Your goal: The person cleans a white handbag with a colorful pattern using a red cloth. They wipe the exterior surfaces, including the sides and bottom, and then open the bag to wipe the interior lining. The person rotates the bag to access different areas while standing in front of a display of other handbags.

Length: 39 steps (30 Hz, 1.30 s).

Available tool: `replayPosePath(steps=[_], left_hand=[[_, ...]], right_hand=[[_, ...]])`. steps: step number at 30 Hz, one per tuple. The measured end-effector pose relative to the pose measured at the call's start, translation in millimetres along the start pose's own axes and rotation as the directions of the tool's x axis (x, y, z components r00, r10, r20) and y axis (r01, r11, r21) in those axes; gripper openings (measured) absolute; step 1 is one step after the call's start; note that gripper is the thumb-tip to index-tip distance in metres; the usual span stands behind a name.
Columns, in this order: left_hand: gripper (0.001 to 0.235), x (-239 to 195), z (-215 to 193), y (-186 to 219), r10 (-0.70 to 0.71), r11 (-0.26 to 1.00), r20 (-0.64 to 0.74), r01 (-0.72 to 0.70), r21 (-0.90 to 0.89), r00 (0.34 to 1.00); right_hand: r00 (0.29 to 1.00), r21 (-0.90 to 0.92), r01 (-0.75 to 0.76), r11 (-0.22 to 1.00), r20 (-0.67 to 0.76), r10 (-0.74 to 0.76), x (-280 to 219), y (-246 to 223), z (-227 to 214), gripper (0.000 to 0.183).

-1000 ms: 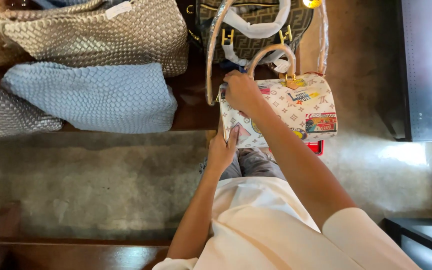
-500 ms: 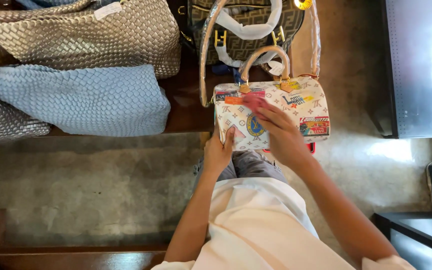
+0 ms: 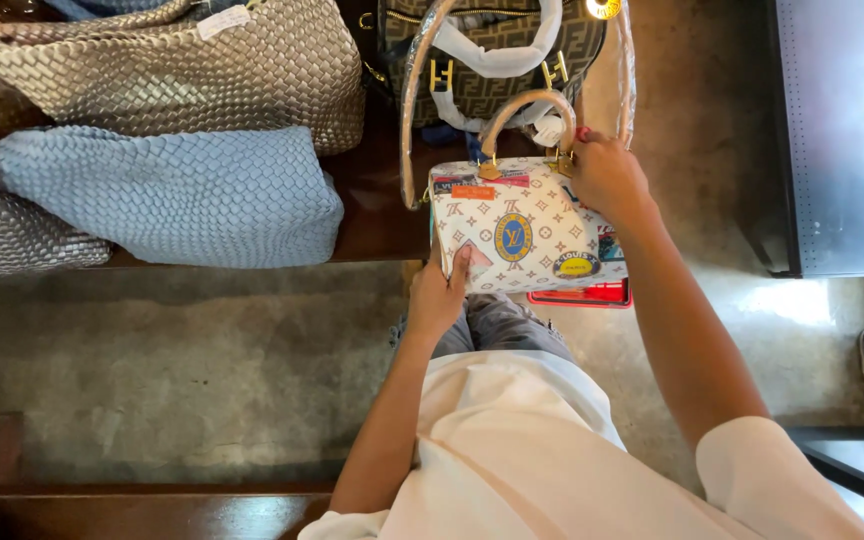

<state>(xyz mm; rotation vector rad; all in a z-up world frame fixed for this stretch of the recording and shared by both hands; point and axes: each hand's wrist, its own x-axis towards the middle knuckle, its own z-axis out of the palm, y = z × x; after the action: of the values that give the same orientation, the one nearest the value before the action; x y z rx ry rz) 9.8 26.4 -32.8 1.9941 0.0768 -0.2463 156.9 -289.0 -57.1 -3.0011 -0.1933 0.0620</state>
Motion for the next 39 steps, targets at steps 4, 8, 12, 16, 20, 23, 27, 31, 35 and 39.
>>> replayPosePath(steps=[4, 8, 12, 16, 20, 23, 27, 31, 35, 39], left_hand=[[0.072, -4.5, -9.5, 23.4, -0.053, 0.998, 0.012, 0.053, 0.017, 0.999], [0.073, 0.0, -10.8, 11.3, -0.1, 0.994, 0.037, 0.098, 0.052, 0.994], [0.074, -6.1, -15.0, 34.2, -0.156, 0.983, 0.067, 0.148, 0.11, 0.985], [0.076, -3.5, -17.9, 37.8, -0.154, 0.987, 0.086, 0.149, 0.065, 0.984], [0.077, -3.2, -21.7, 42.8, -0.194, 0.979, 0.102, 0.186, 0.078, 0.976], [0.078, -3.5, -21.5, 44.4, -0.202, 0.976, 0.099, 0.192, 0.099, 0.974], [0.073, -2.9, -21.2, 46.7, -0.256, 0.958, 0.097, 0.238, 0.161, 0.962], [0.073, -2.4, -20.9, 43.6, -0.242, 0.963, 0.103, 0.225, 0.148, 0.965], [0.062, -0.6, -26.4, 50.1, -0.225, 0.963, 0.114, 0.202, 0.18, 0.968], [0.07, -4.6, -35.6, 68.0, -0.261, 0.958, 0.164, 0.234, 0.162, 0.951]], right_hand=[[0.997, 0.037, -0.028, 0.999, 0.078, 0.025, -26.1, -12.9, -11.4, 0.042], [0.929, -0.167, 0.24, 0.956, -0.246, -0.276, -96.0, -64.8, -38.8, 0.055], [0.941, 0.283, 0.247, 0.927, -0.3, -0.159, -136.4, -129.3, -83.4, 0.064], [0.988, 0.338, 0.15, 0.929, -0.03, -0.148, -91.2, -122.2, -96.4, 0.061], [0.965, 0.34, 0.26, 0.904, -0.067, -0.253, -27.4, -93.4, -47.8, 0.045], [0.986, 0.319, 0.144, 0.937, 0.028, -0.162, 9.5, -78.4, 10.7, 0.031], [0.986, 0.192, -0.027, 0.981, 0.166, -0.006, 11.8, -129.0, -7.7, 0.028], [0.881, -0.105, 0.289, 0.952, -0.36, -0.307, -57.2, -168.5, 7.9, 0.049], [0.813, 0.069, 0.427, 0.902, -0.466, -0.35, -110.5, -178.1, -54.6, 0.053], [0.803, 0.03, 0.374, 0.927, -0.51, -0.308, -146.0, -136.4, -48.2, 0.051]])
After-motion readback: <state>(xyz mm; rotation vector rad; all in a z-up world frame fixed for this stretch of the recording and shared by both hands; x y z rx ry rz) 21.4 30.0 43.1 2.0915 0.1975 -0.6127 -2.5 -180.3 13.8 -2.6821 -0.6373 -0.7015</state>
